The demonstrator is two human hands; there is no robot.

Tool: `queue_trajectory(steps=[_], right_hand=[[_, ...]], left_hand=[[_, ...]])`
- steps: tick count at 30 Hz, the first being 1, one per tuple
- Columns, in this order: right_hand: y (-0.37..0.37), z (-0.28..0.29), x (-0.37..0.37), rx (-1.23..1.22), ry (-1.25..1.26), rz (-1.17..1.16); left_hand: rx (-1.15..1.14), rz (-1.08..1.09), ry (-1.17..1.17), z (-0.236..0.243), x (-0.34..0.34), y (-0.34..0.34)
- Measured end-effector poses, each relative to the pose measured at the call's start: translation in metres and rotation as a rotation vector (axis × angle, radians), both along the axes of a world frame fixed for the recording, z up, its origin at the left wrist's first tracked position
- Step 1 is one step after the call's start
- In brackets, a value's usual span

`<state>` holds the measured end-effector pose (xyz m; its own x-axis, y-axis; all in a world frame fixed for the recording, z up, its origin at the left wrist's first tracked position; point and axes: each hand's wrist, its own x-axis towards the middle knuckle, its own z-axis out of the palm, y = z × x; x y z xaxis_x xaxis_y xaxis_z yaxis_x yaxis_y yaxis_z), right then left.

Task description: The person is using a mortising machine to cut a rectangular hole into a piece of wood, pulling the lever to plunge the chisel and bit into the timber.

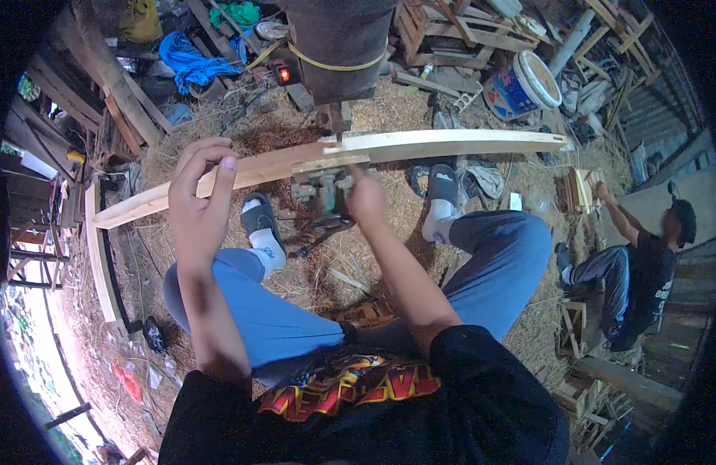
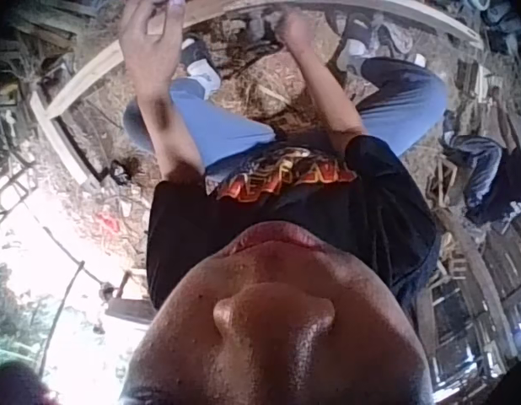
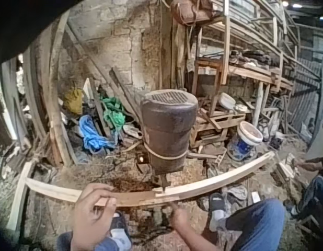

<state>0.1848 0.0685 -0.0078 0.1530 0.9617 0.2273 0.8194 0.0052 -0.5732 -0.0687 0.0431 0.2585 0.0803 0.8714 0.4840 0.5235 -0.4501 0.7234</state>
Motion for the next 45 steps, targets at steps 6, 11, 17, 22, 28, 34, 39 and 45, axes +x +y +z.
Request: queue_trajectory(steps=[6,11,17,22,28,34,39,45], right_hand=[[-0.014,0.006,0.041,0.068,0.060,-0.222],[-0.007,0.012,-0.010,-0.034,0.022,-0.083],[0.015,0.017,-0.059,-0.001,-0.093,0.315],[0.020,0.020,-0.076,-0.033,-0.158,0.349],[0.008,0.001,-0.023,0.013,-0.099,0.112],[-0.002,-0.009,0.104,0.001,-0.117,-0.294],[-0.009,0.003,0.109,0.182,-0.066,-0.289],[-0.044,-0.007,0.009,0.052,0.104,-0.105]], left_hand=[[0.029,-0.010,-0.046,0.003,0.000,-0.004],[0.014,0.016,-0.041,0.005,-0.003,-0.005],[0.023,0.015,-0.044,0.001,-0.002,-0.003],[0.038,0.021,-0.046,0.001,-0.004,-0.002],[0.028,-0.001,-0.059,0.003,-0.001,-0.001],[0.043,-0.015,-0.053,0.006,0.002,-0.003],[0.039,-0.026,-0.050,0.004,0.002,-0.004],[0.042,0.004,-0.030,0.003,0.004,-0.001]])
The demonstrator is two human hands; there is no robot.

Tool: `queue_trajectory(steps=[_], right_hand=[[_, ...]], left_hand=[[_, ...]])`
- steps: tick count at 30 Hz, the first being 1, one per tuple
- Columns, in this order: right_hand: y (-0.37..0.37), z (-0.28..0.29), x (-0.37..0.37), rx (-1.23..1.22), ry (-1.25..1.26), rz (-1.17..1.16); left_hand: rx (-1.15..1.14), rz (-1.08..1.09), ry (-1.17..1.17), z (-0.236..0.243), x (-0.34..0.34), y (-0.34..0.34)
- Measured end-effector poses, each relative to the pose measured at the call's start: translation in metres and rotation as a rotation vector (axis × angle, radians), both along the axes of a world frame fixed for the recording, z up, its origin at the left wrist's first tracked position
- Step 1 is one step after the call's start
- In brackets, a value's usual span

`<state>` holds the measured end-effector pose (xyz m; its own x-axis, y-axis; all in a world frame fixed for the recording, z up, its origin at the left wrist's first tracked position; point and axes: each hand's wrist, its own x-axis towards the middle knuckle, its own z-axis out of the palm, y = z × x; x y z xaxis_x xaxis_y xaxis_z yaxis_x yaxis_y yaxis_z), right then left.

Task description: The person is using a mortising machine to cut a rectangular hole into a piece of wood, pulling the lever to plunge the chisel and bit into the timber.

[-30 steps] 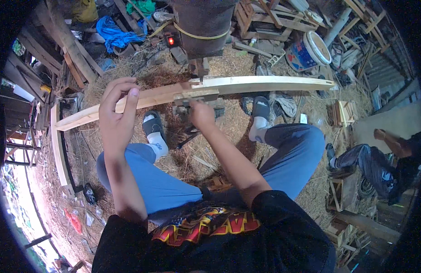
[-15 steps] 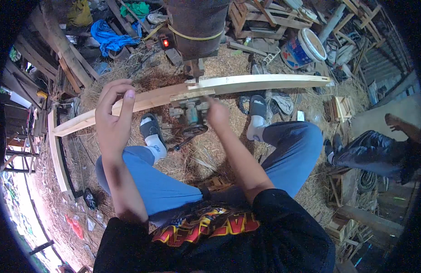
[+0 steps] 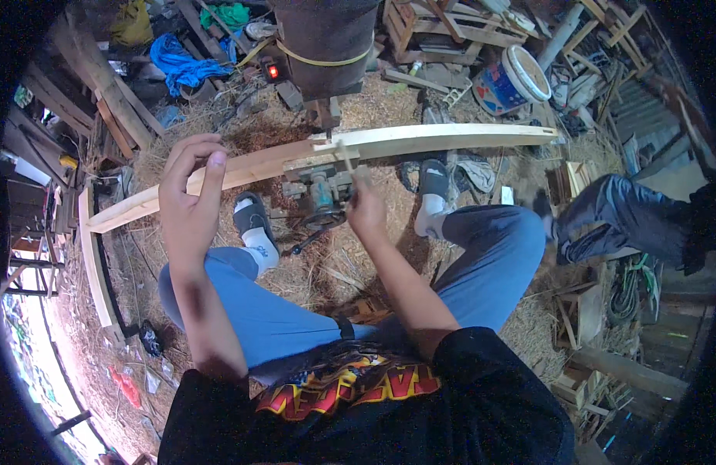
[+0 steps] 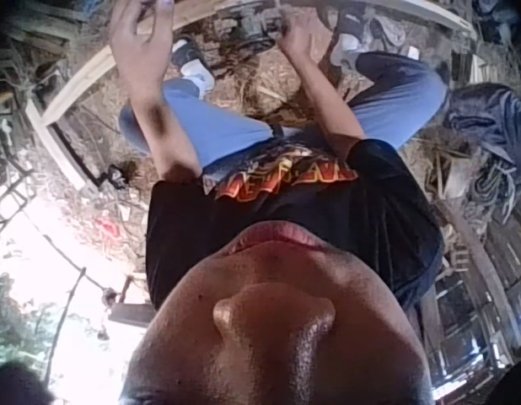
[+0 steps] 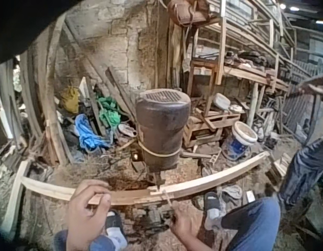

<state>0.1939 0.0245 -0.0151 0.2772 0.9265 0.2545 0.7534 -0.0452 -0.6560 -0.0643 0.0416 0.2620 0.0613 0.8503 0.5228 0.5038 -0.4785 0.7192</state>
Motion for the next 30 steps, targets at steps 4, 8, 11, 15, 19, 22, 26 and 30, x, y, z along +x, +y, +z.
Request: queue_trajectory(steps=[4,8,11,15,19,22,26,30], right_hand=[[0.006,0.022,-0.029,-0.029,-0.166,0.218],[0.025,0.031,-0.039,-0.083,-0.191,0.225],[0.034,0.024,-0.041,-0.054,-0.211,0.230],[0.029,0.013,-0.025,-0.082,-0.136,0.099],[0.010,0.021,-0.009,-0.055,-0.059,-0.033],[0.007,0.035,-0.021,-0.029,-0.078,0.064],[0.014,0.035,-0.044,-0.023,-0.173,0.142],[0.027,0.032,-0.042,-0.099,-0.173,0.153]], left_hand=[[-0.015,-0.009,-0.004,-0.004,-0.002,-0.001],[-0.010,-0.013,0.007,-0.005,-0.004,0.000],[-0.010,-0.012,0.014,-0.003,-0.001,0.000],[-0.027,-0.011,0.001,-0.004,0.000,0.001],[-0.014,-0.014,0.006,-0.002,-0.001,-0.002],[-0.006,-0.018,0.017,-0.001,-0.003,-0.003],[-0.024,-0.023,0.007,-0.002,0.000,-0.002],[-0.030,-0.025,-0.009,-0.002,-0.002,-0.001]])
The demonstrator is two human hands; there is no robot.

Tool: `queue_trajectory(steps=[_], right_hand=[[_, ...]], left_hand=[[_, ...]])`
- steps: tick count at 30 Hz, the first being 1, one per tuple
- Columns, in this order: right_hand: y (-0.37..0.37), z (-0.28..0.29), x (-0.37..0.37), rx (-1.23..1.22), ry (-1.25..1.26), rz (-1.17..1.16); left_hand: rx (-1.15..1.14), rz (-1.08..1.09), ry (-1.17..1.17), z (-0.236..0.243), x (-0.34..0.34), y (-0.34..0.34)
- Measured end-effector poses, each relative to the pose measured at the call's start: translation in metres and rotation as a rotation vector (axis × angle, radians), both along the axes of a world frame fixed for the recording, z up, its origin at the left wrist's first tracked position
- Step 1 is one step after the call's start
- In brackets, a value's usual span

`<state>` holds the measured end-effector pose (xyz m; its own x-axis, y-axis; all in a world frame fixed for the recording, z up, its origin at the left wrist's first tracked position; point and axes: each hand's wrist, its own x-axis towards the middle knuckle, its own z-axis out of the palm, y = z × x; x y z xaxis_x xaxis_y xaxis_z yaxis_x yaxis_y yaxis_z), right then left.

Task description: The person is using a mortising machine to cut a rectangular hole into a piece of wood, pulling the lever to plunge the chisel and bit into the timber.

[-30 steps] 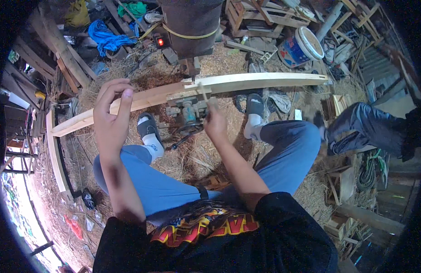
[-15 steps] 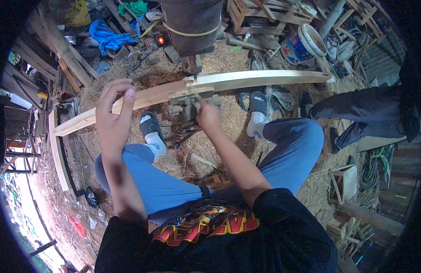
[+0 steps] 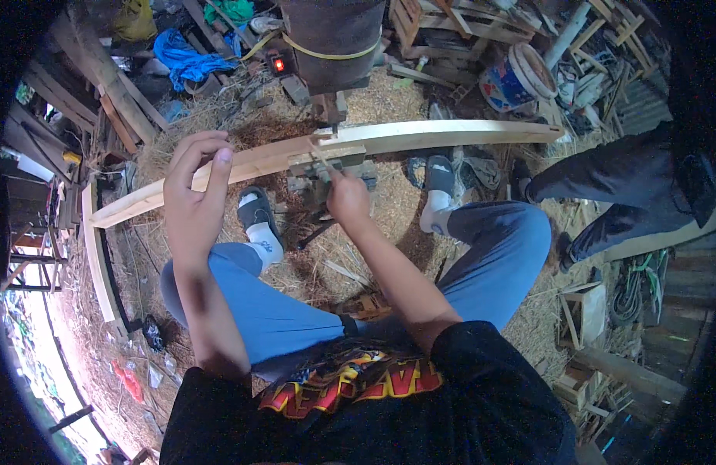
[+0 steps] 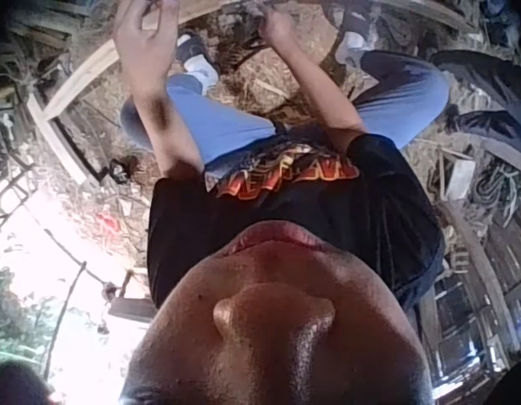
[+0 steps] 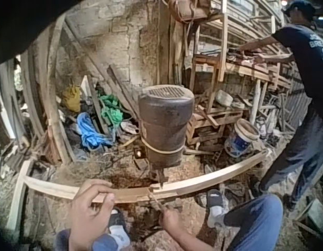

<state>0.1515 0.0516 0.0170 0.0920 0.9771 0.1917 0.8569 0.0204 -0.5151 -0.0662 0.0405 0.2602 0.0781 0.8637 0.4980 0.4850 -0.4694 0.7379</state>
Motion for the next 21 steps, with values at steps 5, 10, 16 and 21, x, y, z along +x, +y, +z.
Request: queue_trajectory(steps=[5,10,16,21], right_hand=[[-0.007,0.008,0.012,-0.032,0.044,-0.053],[0.003,0.017,0.018,0.056,-0.007,-0.026],[0.033,0.047,0.023,0.006,-0.204,0.040],[0.057,0.049,0.040,-0.013,-0.287,0.092]], left_hand=[[0.021,0.006,0.018,-0.001,-0.007,-0.002],[0.014,-0.002,0.006,0.001,-0.002,-0.003],[0.017,0.001,0.023,0.002,-0.004,-0.003],[-0.010,0.007,0.038,0.001,-0.004,-0.002]])
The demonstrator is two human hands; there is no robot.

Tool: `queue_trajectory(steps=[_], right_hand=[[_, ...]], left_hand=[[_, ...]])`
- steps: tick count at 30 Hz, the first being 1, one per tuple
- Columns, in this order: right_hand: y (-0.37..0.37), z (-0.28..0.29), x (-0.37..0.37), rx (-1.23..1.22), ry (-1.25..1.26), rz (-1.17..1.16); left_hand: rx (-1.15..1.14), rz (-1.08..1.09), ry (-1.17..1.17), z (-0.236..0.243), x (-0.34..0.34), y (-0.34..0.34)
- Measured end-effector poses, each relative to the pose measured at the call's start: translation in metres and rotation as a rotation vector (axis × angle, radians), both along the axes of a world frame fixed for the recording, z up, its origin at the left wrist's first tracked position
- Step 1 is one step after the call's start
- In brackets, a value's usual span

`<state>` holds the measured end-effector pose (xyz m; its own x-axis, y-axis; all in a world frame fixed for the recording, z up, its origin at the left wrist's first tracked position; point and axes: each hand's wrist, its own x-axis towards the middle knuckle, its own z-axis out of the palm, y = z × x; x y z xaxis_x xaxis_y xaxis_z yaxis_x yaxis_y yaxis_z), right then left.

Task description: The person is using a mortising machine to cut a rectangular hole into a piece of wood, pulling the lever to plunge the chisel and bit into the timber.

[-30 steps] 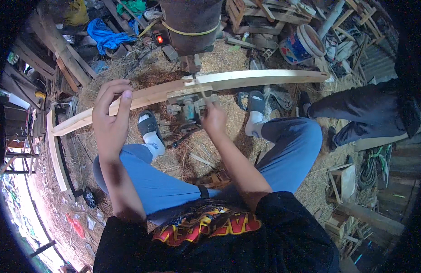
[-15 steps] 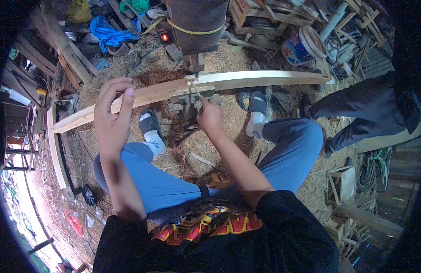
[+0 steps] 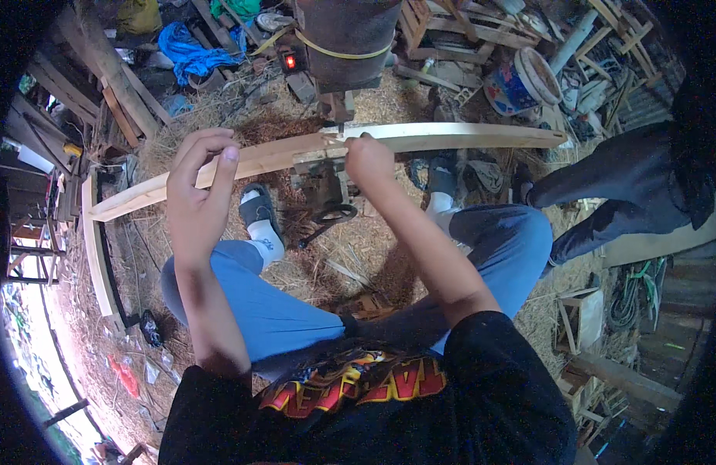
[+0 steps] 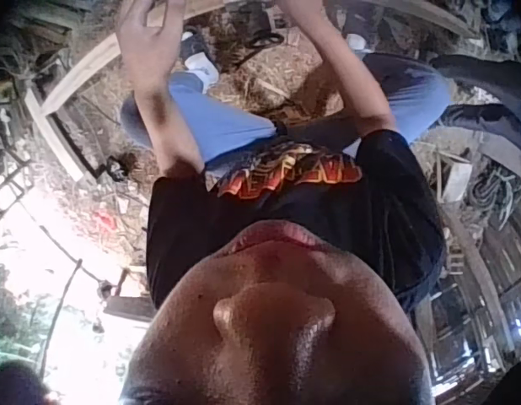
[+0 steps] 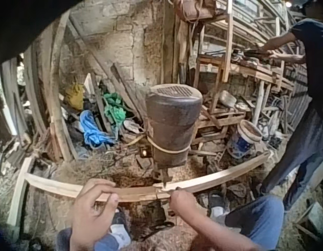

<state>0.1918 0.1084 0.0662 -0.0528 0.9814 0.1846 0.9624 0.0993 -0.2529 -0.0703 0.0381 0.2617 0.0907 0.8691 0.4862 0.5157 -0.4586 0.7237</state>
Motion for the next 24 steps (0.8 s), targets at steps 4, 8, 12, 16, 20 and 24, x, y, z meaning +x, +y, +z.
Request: queue_trajectory(steps=[4,8,12,16,20,24], right_hand=[[0.005,0.003,0.007,0.029,-0.016,0.055],[0.004,0.000,0.005,0.007,-0.031,0.048],[0.006,0.009,0.007,-0.013,-0.061,0.013],[0.005,0.008,-0.003,-0.002,-0.061,0.052],[0.009,0.004,0.003,-0.035,-0.094,-0.022],[0.007,0.009,-0.005,-0.005,-0.081,0.021]], left_hand=[[0.024,-0.009,-0.010,-0.001,0.000,0.001],[0.029,-0.015,-0.016,-0.003,-0.001,0.002],[0.007,-0.022,-0.023,0.001,0.000,0.000],[0.023,-0.014,-0.011,-0.004,-0.004,0.000],[0.025,-0.018,-0.013,-0.002,-0.002,0.001],[0.037,-0.011,-0.013,-0.002,-0.006,-0.001]])
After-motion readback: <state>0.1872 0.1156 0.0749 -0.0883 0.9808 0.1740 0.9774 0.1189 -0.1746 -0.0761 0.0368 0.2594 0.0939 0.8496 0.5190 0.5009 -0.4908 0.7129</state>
